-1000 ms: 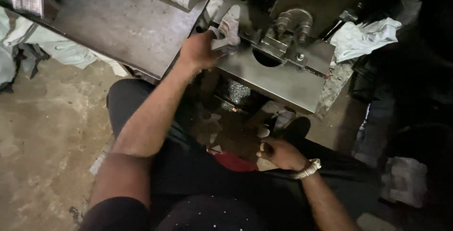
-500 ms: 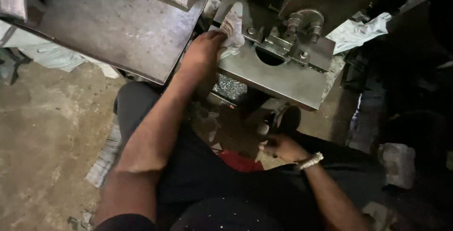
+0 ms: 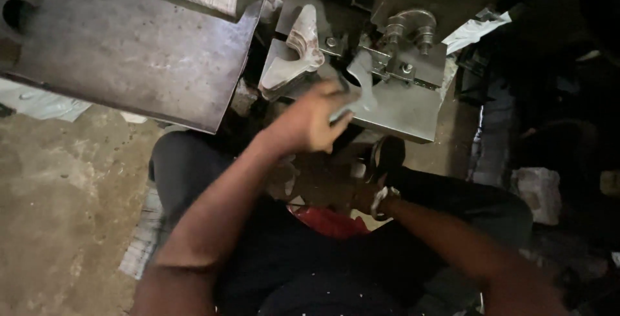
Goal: Manually position metal sheets into a press machine to cut or shape them.
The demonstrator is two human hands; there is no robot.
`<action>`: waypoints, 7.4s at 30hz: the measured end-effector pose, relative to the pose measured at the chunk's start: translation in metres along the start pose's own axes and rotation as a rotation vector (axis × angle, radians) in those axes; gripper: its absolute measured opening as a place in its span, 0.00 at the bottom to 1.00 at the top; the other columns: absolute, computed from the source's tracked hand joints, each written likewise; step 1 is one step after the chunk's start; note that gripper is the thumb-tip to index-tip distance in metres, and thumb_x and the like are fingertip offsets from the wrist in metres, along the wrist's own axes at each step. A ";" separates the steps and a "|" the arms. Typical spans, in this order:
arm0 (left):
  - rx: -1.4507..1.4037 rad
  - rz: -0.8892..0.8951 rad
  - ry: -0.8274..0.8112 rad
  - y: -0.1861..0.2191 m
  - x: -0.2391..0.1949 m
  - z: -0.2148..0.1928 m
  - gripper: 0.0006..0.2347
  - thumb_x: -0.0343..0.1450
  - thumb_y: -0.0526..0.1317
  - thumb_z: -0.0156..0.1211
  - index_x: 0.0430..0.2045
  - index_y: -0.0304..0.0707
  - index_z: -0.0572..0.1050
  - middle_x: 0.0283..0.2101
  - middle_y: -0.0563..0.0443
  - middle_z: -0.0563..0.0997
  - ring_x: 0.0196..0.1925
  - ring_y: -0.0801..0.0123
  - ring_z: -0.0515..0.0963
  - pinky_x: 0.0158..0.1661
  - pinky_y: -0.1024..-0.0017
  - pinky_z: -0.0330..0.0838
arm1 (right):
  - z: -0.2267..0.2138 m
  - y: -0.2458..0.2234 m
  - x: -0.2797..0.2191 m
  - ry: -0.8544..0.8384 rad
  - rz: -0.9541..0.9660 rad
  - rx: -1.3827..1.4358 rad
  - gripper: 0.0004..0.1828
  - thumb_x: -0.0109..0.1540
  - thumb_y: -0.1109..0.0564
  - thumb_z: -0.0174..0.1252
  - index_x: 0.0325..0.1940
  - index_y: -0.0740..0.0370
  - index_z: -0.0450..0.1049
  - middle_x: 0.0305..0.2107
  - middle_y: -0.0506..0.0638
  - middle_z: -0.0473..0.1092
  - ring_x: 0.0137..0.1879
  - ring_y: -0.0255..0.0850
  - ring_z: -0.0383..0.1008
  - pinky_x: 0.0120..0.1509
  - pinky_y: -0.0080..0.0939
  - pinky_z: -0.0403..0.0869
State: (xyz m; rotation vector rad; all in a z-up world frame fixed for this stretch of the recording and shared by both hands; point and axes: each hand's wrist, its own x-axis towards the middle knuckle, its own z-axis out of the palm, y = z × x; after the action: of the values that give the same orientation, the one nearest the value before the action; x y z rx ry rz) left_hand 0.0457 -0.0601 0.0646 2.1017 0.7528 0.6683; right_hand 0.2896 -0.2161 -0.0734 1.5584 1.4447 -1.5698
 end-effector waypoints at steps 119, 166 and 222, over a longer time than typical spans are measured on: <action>0.433 0.278 0.247 -0.039 0.025 0.098 0.17 0.72 0.38 0.63 0.54 0.29 0.75 0.48 0.40 0.78 0.53 0.49 0.73 0.56 0.58 0.70 | -0.131 -0.034 -0.050 1.417 -0.706 -0.293 0.31 0.54 0.65 0.63 0.63 0.60 0.78 0.68 0.61 0.63 0.72 0.60 0.62 0.74 0.58 0.68; 0.166 0.133 0.025 -0.056 0.011 0.064 0.19 0.73 0.36 0.63 0.61 0.39 0.76 0.54 0.41 0.77 0.56 0.52 0.76 0.57 0.60 0.73 | -0.151 -0.005 -0.048 0.730 -0.389 0.901 0.08 0.67 0.56 0.61 0.44 0.64 0.78 0.31 0.51 0.74 0.36 0.40 0.76 0.43 0.44 0.81; 0.486 -0.030 0.338 -0.077 -0.007 -0.026 0.17 0.69 0.30 0.61 0.53 0.31 0.77 0.54 0.38 0.78 0.56 0.45 0.77 0.57 0.58 0.73 | -0.165 -0.031 0.027 0.729 -0.659 1.177 0.16 0.73 0.50 0.58 0.38 0.64 0.72 0.28 0.51 0.74 0.30 0.37 0.76 0.29 0.36 0.72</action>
State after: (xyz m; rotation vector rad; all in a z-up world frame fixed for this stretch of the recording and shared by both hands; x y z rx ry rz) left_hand 0.0017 -0.0122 0.0150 2.4323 1.2318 0.9078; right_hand 0.3214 -0.0504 -0.0524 2.6932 1.5313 -2.7259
